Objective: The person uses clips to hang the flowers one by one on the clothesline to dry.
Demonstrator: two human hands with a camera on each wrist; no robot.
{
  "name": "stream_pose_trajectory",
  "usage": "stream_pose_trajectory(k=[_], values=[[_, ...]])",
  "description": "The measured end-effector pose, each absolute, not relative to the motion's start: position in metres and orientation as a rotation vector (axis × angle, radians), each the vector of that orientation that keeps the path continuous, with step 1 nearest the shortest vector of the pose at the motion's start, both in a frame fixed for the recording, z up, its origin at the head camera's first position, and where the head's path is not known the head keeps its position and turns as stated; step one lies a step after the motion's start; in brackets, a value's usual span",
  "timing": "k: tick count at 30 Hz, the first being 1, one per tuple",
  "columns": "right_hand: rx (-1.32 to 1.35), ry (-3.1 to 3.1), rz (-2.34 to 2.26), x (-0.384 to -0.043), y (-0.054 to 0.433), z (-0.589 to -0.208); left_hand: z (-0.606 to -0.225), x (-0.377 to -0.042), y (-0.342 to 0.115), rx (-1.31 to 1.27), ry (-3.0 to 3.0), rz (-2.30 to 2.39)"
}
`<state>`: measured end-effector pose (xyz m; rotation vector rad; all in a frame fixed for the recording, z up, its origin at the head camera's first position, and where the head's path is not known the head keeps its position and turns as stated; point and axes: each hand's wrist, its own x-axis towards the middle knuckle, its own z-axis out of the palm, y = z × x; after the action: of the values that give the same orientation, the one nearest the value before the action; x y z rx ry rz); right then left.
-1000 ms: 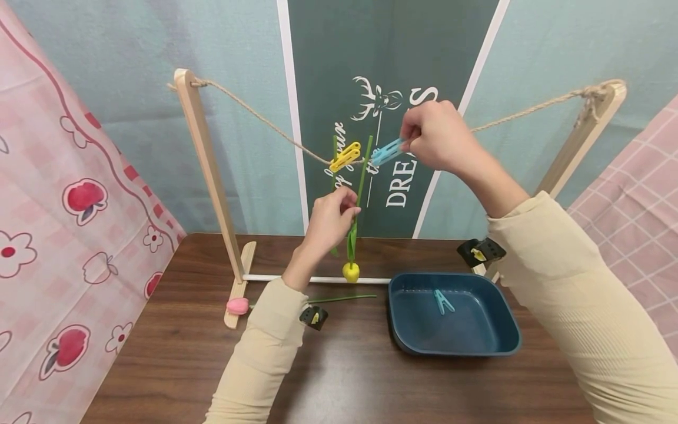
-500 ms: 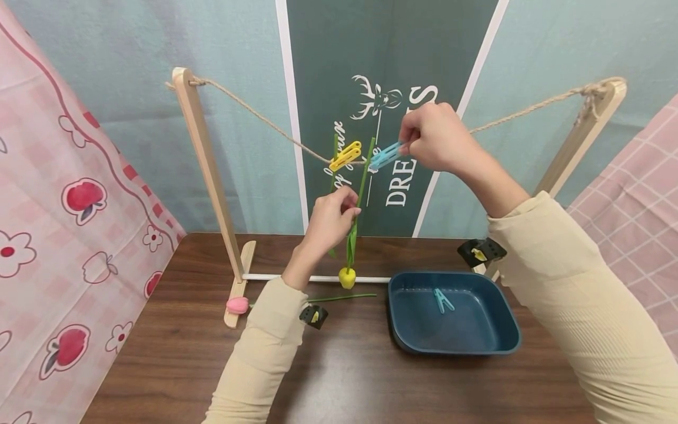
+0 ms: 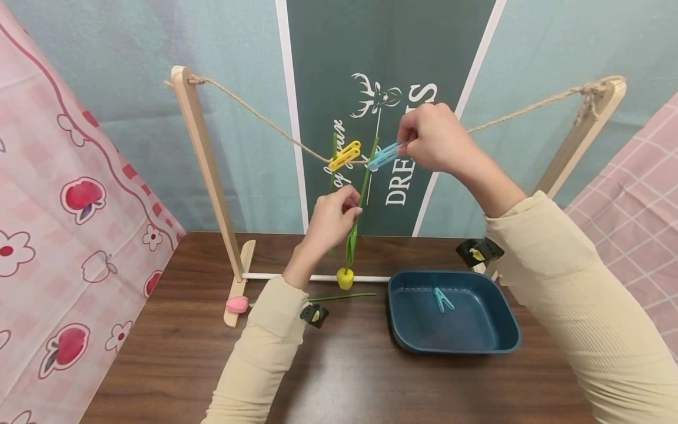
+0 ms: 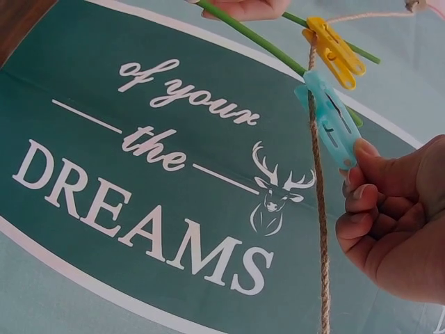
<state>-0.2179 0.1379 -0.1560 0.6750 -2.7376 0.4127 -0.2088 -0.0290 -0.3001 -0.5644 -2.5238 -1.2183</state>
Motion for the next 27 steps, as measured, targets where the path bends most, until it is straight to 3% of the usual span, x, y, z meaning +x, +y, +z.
stream_pose_trajectory(k=[27], values=[[0.663, -2.728, 0.452, -0.216, 0.1349, -0.1569, -0.2979, -0.2068, -0.0284, -0.584, -2.511, -1.167]])
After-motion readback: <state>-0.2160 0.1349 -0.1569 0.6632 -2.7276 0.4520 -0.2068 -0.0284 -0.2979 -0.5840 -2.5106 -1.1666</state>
